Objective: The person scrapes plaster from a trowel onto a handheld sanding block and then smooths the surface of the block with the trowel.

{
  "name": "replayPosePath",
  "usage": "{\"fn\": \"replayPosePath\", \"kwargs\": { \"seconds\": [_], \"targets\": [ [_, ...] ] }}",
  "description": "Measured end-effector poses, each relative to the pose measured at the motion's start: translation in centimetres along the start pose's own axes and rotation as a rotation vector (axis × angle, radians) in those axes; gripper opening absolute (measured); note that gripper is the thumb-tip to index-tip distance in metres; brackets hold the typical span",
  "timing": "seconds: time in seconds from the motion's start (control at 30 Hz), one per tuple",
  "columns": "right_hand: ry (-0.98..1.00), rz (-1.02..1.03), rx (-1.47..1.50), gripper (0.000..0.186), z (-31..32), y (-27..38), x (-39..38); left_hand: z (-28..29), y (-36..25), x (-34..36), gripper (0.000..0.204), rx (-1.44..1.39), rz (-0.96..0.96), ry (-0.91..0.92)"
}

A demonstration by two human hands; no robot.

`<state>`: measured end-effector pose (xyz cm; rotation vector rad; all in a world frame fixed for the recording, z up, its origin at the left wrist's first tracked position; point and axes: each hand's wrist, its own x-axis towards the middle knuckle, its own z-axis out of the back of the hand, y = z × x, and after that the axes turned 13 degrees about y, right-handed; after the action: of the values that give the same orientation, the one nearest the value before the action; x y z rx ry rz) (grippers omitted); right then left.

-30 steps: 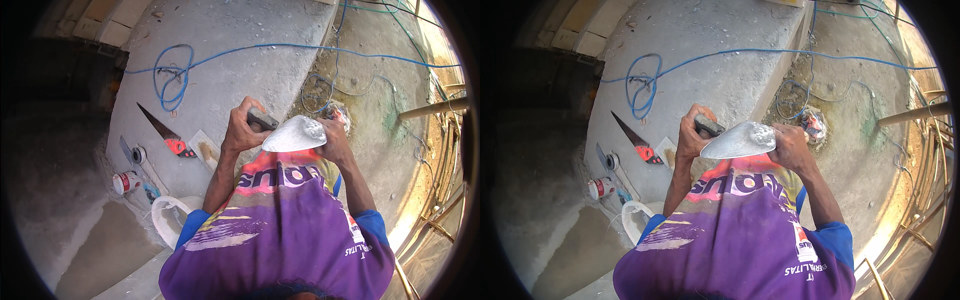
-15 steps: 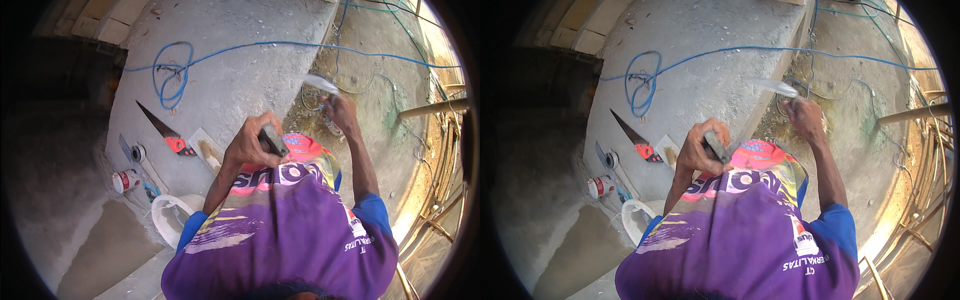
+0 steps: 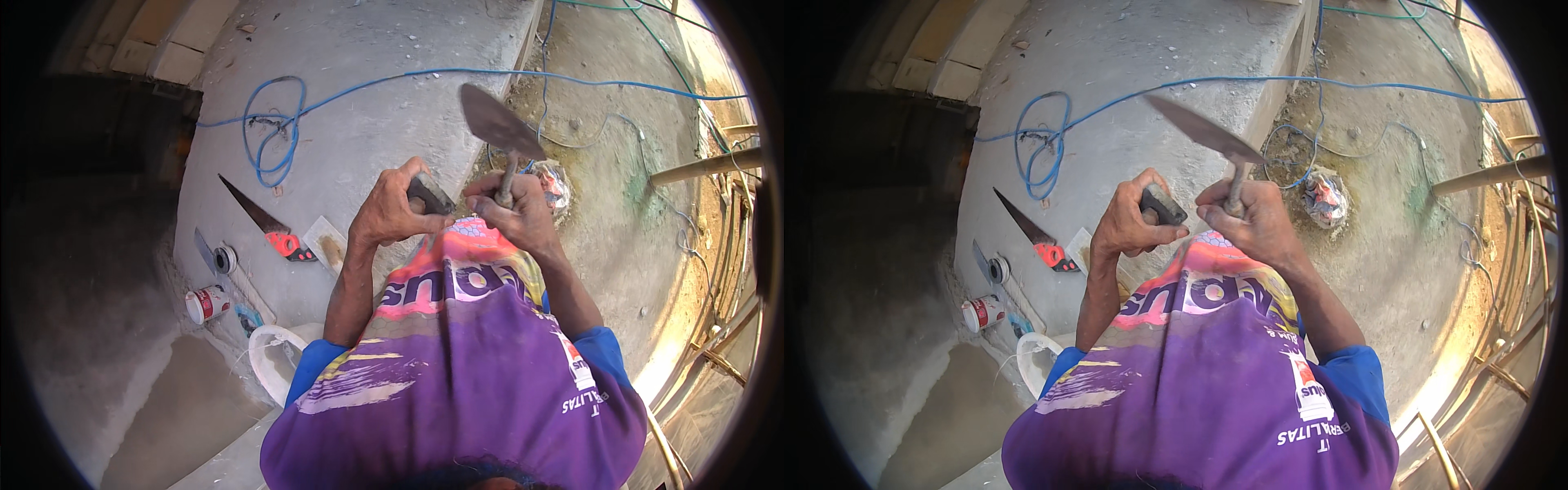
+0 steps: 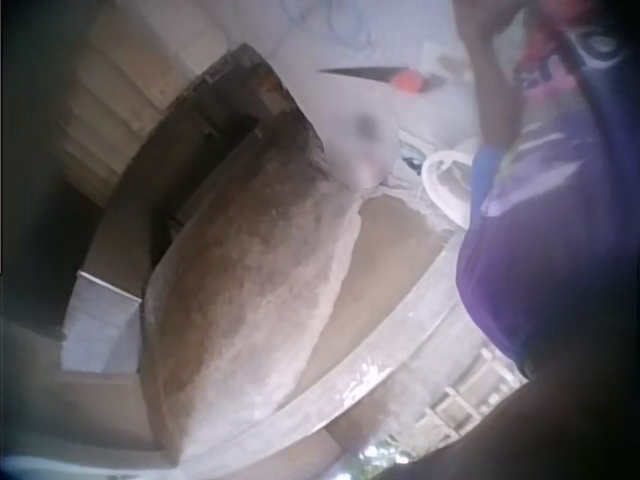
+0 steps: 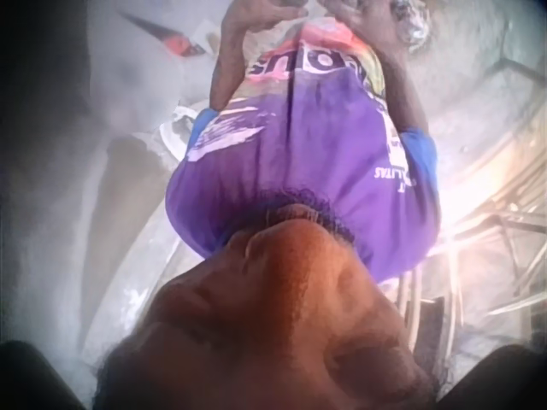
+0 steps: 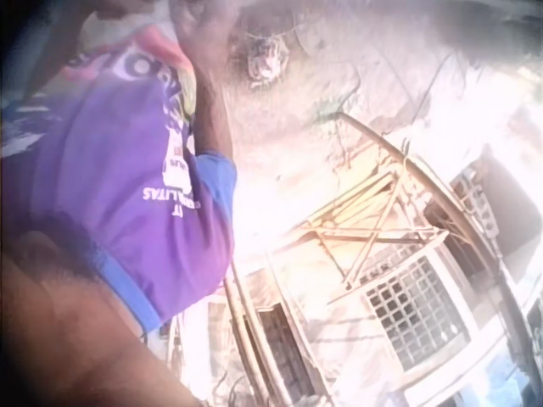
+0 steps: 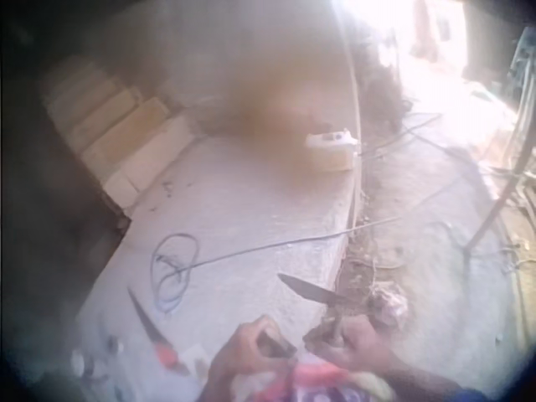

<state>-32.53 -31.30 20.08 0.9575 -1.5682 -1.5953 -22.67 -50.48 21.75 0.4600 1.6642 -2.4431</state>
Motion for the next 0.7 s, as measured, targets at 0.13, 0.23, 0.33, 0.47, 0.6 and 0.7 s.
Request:
{"fn": "replayPosePath", "kwargs": {
  "seconds": [0.13,0.23,0.33,0.47,0.6,0.7],
  "targets": [
    [0.048,0.163,-0.423,0.012,-0.8,0.4,0.7,-0.6,-0.5,0.0,0.043,0.198,-0.029,-0.09],
    [0.037,0.186,-0.64,0.008,-1.3,0.0,1.0,-1.3,0.5,0.4,0.039,0.357,-0.206,-0.179],
    [0.015,0.227,-0.678,0.004,-1.4,-1.5,1.5,-1.2,0.4,0.2,0.039,0.387,-0.048,-0.126],
    [0.071,0.124,-0.694,0.009,-1.4,-2.3,2.3,-1.9,2.1,0.4,0.045,0.539,0.021,-0.215],
    [0.002,-0.021,-0.53,0.009,-1.3,-3.0,3.4,-3.6,2.7,0.9,0.042,0.591,-0.038,-0.489],
    [-0.004,-0.081,-0.353,0.008,-1.2,-3.6,3.8,-4.0,2.9,1.2,0.038,0.643,-0.112,-0.575]
  ]
}}
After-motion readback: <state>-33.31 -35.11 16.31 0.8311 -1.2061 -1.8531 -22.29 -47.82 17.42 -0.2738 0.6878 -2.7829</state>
